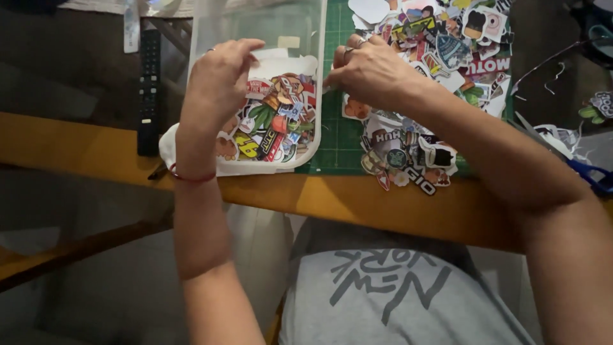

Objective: Sorting through a pile of stickers and placing selected ones into a plastic bin.

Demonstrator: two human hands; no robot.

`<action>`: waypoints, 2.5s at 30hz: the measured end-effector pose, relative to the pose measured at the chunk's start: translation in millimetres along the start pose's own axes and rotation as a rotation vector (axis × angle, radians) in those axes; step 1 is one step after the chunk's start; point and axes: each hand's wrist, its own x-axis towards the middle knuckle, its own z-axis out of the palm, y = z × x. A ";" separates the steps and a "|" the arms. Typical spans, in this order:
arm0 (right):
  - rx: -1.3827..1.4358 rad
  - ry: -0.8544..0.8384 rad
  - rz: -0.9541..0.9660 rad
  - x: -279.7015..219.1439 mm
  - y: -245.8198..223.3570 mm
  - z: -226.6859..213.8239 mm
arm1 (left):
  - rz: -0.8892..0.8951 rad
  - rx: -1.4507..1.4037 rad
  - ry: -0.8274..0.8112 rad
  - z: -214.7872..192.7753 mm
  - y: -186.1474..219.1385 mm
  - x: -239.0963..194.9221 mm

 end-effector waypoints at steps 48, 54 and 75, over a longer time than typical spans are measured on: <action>0.269 -0.016 0.258 15.6 -8.9 14.4 | 0.029 -0.055 0.031 -0.2 -2.7 -1.0; 0.204 -0.001 0.246 11.3 -16.9 11.4 | 0.025 -0.023 0.010 -2.0 -1.2 -1.6; 0.322 0.059 0.245 7.8 -22.9 16.8 | 0.141 -0.068 0.432 -31.8 76.6 -55.8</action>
